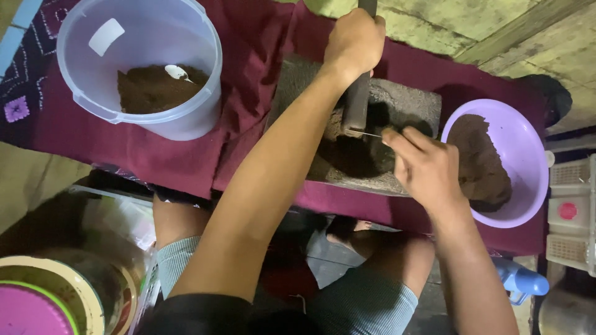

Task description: The person grinds a dark brown paste on a stone slab using a cylindrical stone pestle. They repeatedly scrape the paste from the slab into a purple bowl using a spoon and then continue grinding the remaining material.

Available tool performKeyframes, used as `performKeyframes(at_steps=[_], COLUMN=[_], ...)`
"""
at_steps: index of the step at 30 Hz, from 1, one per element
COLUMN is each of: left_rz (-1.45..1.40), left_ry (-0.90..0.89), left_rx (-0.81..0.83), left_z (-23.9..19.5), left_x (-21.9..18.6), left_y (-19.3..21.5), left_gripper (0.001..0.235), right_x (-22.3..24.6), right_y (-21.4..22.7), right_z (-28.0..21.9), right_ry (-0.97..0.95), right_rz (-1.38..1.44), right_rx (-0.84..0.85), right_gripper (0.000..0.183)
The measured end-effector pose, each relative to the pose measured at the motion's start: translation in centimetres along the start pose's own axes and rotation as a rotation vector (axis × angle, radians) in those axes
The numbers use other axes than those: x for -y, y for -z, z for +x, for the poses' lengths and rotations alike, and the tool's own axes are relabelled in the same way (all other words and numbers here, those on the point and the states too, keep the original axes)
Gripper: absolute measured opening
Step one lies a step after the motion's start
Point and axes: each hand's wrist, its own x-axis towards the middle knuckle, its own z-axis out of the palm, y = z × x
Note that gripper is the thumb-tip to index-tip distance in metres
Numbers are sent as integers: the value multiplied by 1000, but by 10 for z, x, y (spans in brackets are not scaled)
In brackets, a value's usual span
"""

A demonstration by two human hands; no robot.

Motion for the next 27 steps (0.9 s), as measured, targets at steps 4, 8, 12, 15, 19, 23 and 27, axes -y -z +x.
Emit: performKeyframes(at_steps=[4, 8, 12, 15, 19, 23, 27], left_rz=[-42, -126, -113, -83, -89, -95, -110], left_ry=[13, 54, 42, 24, 44, 33, 37], left_rx=[10, 24, 16, 4, -10, 4, 10], left_z=[1, 1, 0, 2, -1, 4, 1], left_x=[0, 1, 2, 5, 1, 5, 4], left_y=[3, 1, 1, -1, 0, 0, 0], left_gripper=[36, 32, 34, 36, 37, 37, 35], right_x=[0, 1, -2, 6, 4, 8, 4], right_y=[0, -2, -6, 2, -1, 1, -8], right_z=[3, 1, -11, -1, 1, 5, -7], right_ry=[12, 33, 24, -32, 8, 8, 60], right_rz=[-91, -86, 43, -2, -80, -110, 25], right_rx=[119, 93, -74, 61, 91, 112, -95], right_gripper=[52, 48, 41, 39, 47, 45, 41])
